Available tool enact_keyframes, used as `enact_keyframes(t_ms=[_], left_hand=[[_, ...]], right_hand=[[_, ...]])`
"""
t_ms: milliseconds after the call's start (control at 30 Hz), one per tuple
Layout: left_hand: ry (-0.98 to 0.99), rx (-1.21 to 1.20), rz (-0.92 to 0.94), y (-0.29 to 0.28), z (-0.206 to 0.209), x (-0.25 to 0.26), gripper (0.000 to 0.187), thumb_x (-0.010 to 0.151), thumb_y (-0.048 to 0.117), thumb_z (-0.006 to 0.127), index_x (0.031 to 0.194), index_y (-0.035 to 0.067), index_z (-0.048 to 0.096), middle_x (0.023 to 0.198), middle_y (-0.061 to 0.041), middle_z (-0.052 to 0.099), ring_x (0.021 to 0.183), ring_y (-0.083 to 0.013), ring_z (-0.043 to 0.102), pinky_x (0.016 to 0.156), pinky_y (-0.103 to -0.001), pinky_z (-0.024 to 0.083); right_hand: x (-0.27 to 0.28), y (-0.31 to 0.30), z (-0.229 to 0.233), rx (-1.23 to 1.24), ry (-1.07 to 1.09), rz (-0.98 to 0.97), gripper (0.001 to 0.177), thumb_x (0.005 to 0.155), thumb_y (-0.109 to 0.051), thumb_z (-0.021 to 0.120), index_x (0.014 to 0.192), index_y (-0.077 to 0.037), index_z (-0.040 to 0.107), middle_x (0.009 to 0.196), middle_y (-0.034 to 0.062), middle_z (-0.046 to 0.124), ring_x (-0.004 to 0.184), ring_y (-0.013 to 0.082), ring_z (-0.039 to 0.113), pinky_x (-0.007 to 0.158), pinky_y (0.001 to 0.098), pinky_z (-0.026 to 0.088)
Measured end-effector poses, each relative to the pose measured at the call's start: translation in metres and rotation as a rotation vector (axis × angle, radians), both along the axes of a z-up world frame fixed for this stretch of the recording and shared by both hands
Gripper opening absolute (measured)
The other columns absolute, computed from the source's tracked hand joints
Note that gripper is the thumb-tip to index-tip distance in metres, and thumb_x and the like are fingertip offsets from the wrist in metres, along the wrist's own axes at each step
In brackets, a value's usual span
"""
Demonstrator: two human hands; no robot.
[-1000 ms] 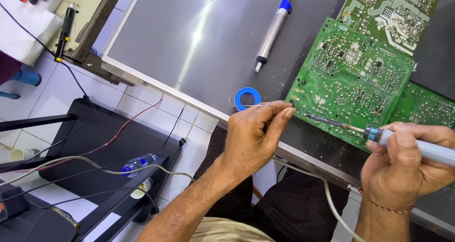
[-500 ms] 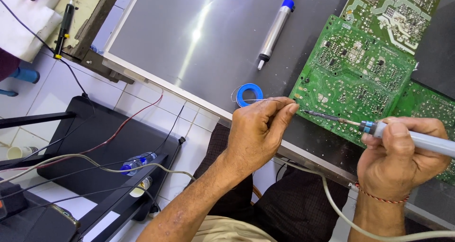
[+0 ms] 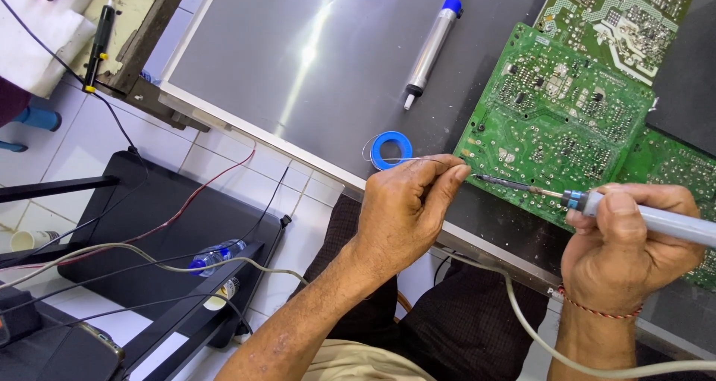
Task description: The person solders a green circuit board using a soldering iron and solder wire. They hold the board steady with one hand while applying heat and solder with the other, occasionally using pliers to assist.
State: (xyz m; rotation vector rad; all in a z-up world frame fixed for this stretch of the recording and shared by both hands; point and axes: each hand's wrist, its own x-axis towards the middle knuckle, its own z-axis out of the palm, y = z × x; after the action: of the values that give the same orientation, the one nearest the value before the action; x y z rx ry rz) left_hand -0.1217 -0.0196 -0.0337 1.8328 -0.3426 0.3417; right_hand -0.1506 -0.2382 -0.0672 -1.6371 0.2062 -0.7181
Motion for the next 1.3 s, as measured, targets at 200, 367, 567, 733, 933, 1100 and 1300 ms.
enact_keyframes(t_ms=[200, 367, 567, 733, 933, 1100, 1300], left_hand=[[-0.006, 0.000, -0.010, 0.0001, 0.0011, 0.0000, 0.020, 0.098, 0.015, 0.056, 0.096, -0.001, 0.068, 0.092, -0.009, 0.074, 0.088, -0.0216, 0.074, 0.079, -0.029, 0.061], [0.009, 0.004, -0.004, 0.0000, 0.0011, 0.0002, 0.020, 0.097, 0.016, 0.056, 0.095, -0.001, 0.068, 0.091, -0.008, 0.074, 0.086, -0.0203, 0.074, 0.076, -0.028, 0.061], [-0.008, 0.016, -0.005, 0.0000, 0.0004, 0.0000, 0.019, 0.098, 0.015, 0.056, 0.096, 0.000, 0.068, 0.091, -0.008, 0.074, 0.086, -0.0208, 0.074, 0.076, -0.029, 0.061], [-0.010, 0.017, -0.005, 0.0004, 0.0003, -0.0001, 0.019, 0.097, 0.015, 0.056, 0.096, 0.000, 0.068, 0.091, -0.008, 0.074, 0.086, -0.0210, 0.074, 0.077, -0.029, 0.061], [-0.008, 0.025, -0.004, 0.0003, 0.0002, -0.0003, 0.020, 0.097, 0.015, 0.056, 0.096, -0.001, 0.068, 0.092, -0.009, 0.074, 0.088, -0.0221, 0.074, 0.078, -0.030, 0.061], [-0.021, 0.027, 0.005, -0.0005, -0.0010, -0.0003, 0.020, 0.097, 0.015, 0.057, 0.096, 0.000, 0.068, 0.091, -0.009, 0.074, 0.087, -0.0218, 0.074, 0.078, -0.029, 0.062], [-0.030, 0.038, -0.003, 0.0001, -0.0002, -0.0003, 0.019, 0.097, 0.014, 0.056, 0.096, -0.001, 0.068, 0.091, -0.009, 0.074, 0.088, -0.0226, 0.074, 0.079, -0.031, 0.061]], right_hand=[[-0.0003, -0.0031, -0.0016, -0.034, -0.021, 0.024, 0.021, 0.101, -0.019, 0.065, 0.101, -0.003, 0.051, 0.088, 0.0145, 0.057, 0.057, 0.0193, 0.054, 0.052, 0.0264, 0.047], [-0.0008, -0.0019, 0.0003, -0.022, 0.003, 0.017, 0.021, 0.100, -0.021, 0.065, 0.103, -0.004, 0.052, 0.088, 0.0137, 0.057, 0.059, 0.0198, 0.057, 0.051, 0.0245, 0.048], [-0.0011, -0.0034, -0.0010, -0.011, -0.002, 0.017, 0.021, 0.100, -0.020, 0.065, 0.102, -0.005, 0.052, 0.090, 0.0137, 0.058, 0.060, 0.0201, 0.056, 0.051, 0.0257, 0.049], [-0.0003, -0.0014, -0.0002, 0.006, -0.010, 0.022, 0.020, 0.099, -0.020, 0.065, 0.102, -0.005, 0.052, 0.089, 0.0138, 0.058, 0.059, 0.0195, 0.057, 0.053, 0.0250, 0.049], [-0.0005, -0.0016, -0.0002, -0.009, -0.020, 0.030, 0.020, 0.100, -0.020, 0.065, 0.101, -0.004, 0.052, 0.087, 0.0145, 0.058, 0.059, 0.0195, 0.056, 0.053, 0.0251, 0.049], [-0.0020, -0.0032, -0.0015, -0.068, -0.009, 0.046, 0.022, 0.103, -0.022, 0.064, 0.104, -0.004, 0.052, 0.091, 0.0155, 0.058, 0.061, 0.0215, 0.058, 0.057, 0.0282, 0.052], [-0.0018, -0.0012, 0.0005, -0.021, 0.007, 0.024, 0.018, 0.101, -0.019, 0.063, 0.102, -0.004, 0.053, 0.085, 0.0138, 0.057, 0.059, 0.0200, 0.056, 0.054, 0.0262, 0.050]])
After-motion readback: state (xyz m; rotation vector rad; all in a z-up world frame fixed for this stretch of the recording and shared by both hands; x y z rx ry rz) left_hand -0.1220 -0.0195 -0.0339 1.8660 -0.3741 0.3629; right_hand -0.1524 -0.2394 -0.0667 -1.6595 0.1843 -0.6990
